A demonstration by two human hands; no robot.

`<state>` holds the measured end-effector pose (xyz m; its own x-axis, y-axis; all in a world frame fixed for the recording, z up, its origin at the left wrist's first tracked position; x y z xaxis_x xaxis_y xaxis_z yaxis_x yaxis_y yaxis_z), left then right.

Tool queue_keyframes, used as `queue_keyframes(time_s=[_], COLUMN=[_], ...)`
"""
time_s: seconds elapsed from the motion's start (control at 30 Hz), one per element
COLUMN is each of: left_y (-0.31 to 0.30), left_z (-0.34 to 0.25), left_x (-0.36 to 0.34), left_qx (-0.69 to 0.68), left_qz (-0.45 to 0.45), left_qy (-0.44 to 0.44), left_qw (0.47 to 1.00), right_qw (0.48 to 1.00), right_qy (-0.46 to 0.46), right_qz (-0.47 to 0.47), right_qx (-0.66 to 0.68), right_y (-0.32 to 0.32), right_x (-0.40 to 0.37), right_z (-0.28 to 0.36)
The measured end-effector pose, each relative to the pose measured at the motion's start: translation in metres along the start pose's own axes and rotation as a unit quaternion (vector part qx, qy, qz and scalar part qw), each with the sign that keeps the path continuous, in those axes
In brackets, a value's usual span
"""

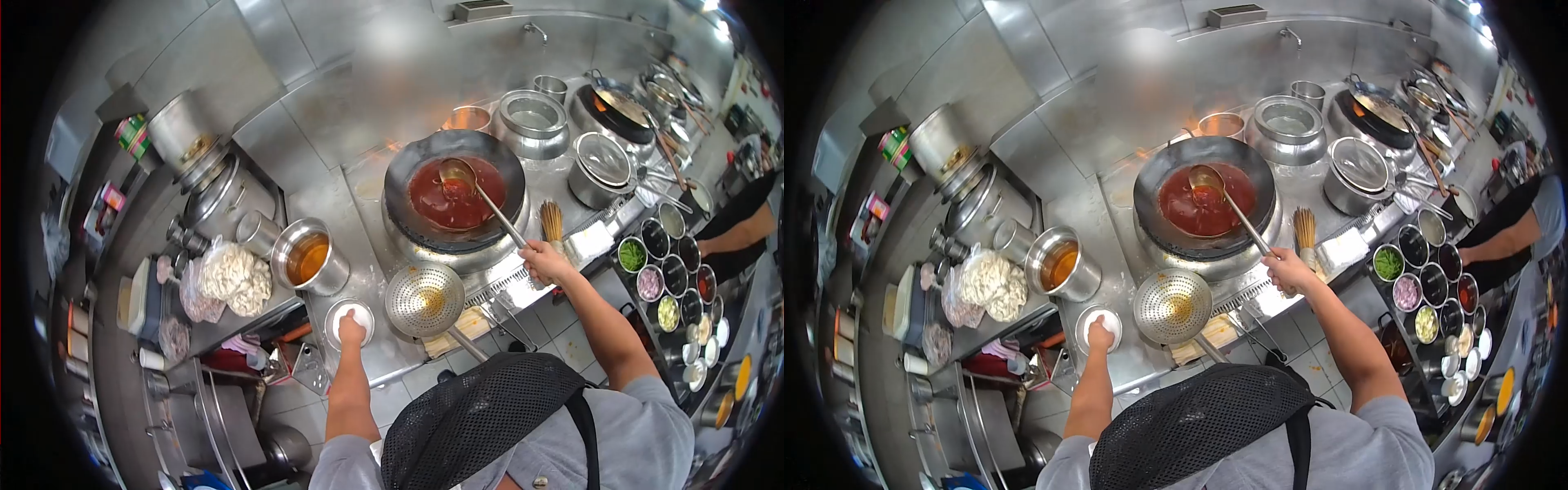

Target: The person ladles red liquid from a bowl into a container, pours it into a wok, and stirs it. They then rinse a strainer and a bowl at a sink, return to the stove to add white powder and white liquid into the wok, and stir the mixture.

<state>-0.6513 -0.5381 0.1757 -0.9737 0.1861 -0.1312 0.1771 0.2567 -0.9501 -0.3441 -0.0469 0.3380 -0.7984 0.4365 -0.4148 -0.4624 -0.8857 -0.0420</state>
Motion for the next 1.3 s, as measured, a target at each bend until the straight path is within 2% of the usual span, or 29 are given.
queue_keyframes(time_s=[0.07, 0.13, 0.17, 0.2, 0.27, 0.33, 0.37, 0.4, 0.43, 0.47, 0.5, 0.53, 0.57, 0.63, 0.67, 0.73, 0.77, 0.8, 0.83, 0.87, 0.9, 0.97, 1.0, 1.03, 1.07, 1.1, 1.13, 1.2, 1.3], left_y=[0.005, 0.002, 0.015, 0.020, 0.025, 0.040, 0.038, 0.034, 0.034, 0.034, 0.023, 0.010, 0.004, -0.014, -0.019, -0.024, -0.011, 0.013, 0.028, 0.035, 0.037, 0.017, 0.032, 0.046, 0.041, 0.030, 0.019, 0.004, 0.000], left_z=[-0.005, -0.007, -0.002, -0.007, -0.010, -0.007, -0.012, -0.011, -0.006, -0.002, -0.005, -0.007, -0.003, -0.006, -0.007, -0.011, -0.003, 0.012, 0.021, 0.025, 0.025, 0.015, 0.020, 0.026, 0.024, 0.021, 0.012, 0.003, 0.001], left_x=[0.001, 0.004, 0.015, 0.019, 0.020, 0.028, 0.023, 0.016, 0.012, 0.008, 0.006, -0.004, -0.007, -0.018, -0.022, -0.027, -0.019, -0.003, 0.007, 0.009, 0.009, -0.003, 0.007, 0.017, 0.015, 0.012, 0.005, -0.002, -0.006], left_qx=[-0.020, -0.028, -0.039, -0.050, -0.043, 0.035, 0.032, 0.028, 0.029, 0.033, 0.011, 0.028, 0.040, 0.065, 0.067, 0.082, 0.076, 0.071, 0.068, 0.065, 0.031, -0.029, -0.015, 0.001, 0.000, -0.001, 0.014, 0.053, 0.095], left_qz=[0.026, 0.007, 0.007, 0.010, 0.027, 0.079, 0.070, 0.057, 0.009, -0.041, -0.004, -0.068, -0.044, 0.049, 0.073, 0.109, 0.105, 0.079, 0.053, 0.049, 0.030, 0.002, -0.002, -0.005, 0.002, 0.008, 0.062, 0.135, 0.177], left_qy=[0.052, 0.051, 0.084, 0.118, 0.113, 0.141, 0.160, 0.166, 0.186, 0.197, 0.141, 0.140, 0.059, -0.049, -0.071, -0.065, -0.073, -0.065, -0.055, -0.061, -0.064, -0.085, -0.063, -0.038, -0.036, -0.033, -0.023, -0.003, 0.002], left_qw=[0.998, 0.998, 0.996, 0.992, 0.992, 0.986, 0.984, 0.984, 0.982, 0.979, 0.990, 0.987, 0.996, 0.995, 0.993, 0.989, 0.989, 0.992, 0.995, 0.995, 0.997, 0.996, 0.998, 0.999, 0.999, 0.999, 0.998, 0.989, 0.980], right_qw=[1.000, 0.991, 0.980, 0.931, 0.796, 0.764, 0.842, 0.892, 0.933, 0.968, 0.985, 0.996, 1.000, 1.000, 0.999, 0.994, 0.985, 0.985, 0.924, 0.815, 0.785, 0.797, 0.806, 0.833, 0.832, 0.925, 0.982, 0.999, 0.999], right_qy=[-0.008, 0.051, 0.070, 0.117, 0.203, 0.225, 0.181, 0.167, 0.099, 0.064, 0.032, 0.022, 0.015, 0.021, 0.035, 0.072, 0.092, 0.090, 0.154, 0.214, 0.231, 0.221, 0.209, 0.213, 0.200, 0.136, 0.067, 0.021, -0.015], right_qz=[-0.005, -0.001, 0.045, 0.120, 0.187, 0.220, 0.185, 0.148, 0.110, 0.072, 0.048, 0.014, 0.000, -0.016, -0.027, 0.011, 0.032, 0.039, 0.119, 0.191, 0.199, 0.217, 0.231, 0.196, 0.199, 0.137, 0.064, -0.023, -0.033], right_qx=[0.019, 0.121, 0.180, 0.326, 0.539, 0.563, 0.474, 0.394, 0.329, 0.230, 0.164, 0.090, 0.024, 0.004, 0.007, 0.075, 0.144, 0.139, 0.330, 0.504, 0.540, 0.519, 0.503, 0.471, 0.477, 0.327, 0.166, 0.013, -0.022], right_y=[0.010, 0.026, 0.032, 0.044, 0.055, 0.053, 0.042, 0.031, 0.019, 0.010, 0.007, 0.006, -0.002, -0.001, -0.004, 0.011, 0.018, 0.015, 0.027, 0.042, 0.049, 0.044, 0.041, 0.035, 0.034, 0.018, 0.000, -0.005, -0.008], right_x=[0.002, -0.012, -0.008, -0.008, -0.012, -0.009, -0.004, -0.001, 0.009, 0.013, 0.013, 0.008, 0.015, 0.012, 0.006, -0.013, -0.020, -0.018, -0.018, -0.021, -0.027, -0.012, -0.002, 0.006, 0.010, 0.021, 0.029, 0.019, 0.007], right_z=[0.004, 0.010, 0.008, 0.010, 0.021, 0.026, 0.023, 0.019, 0.011, 0.007, 0.008, 0.009, -0.004, -0.019, -0.018, -0.007, -0.001, 0.000, -0.002, 0.006, 0.016, 0.014, 0.013, 0.005, 0.001, -0.009, -0.008, -0.004, -0.006])
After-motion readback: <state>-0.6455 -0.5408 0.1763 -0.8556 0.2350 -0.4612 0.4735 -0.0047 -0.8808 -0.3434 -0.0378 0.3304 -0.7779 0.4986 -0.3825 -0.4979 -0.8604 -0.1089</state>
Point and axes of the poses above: each hand's wrist, its own x-axis towards the middle knuckle, its own y-axis out of the palm, z = x × y, the point moved 8 cm from there along x, towards the middle knuckle, and after that the axes turned 2 degrees about -y, right-handed, at the moved point
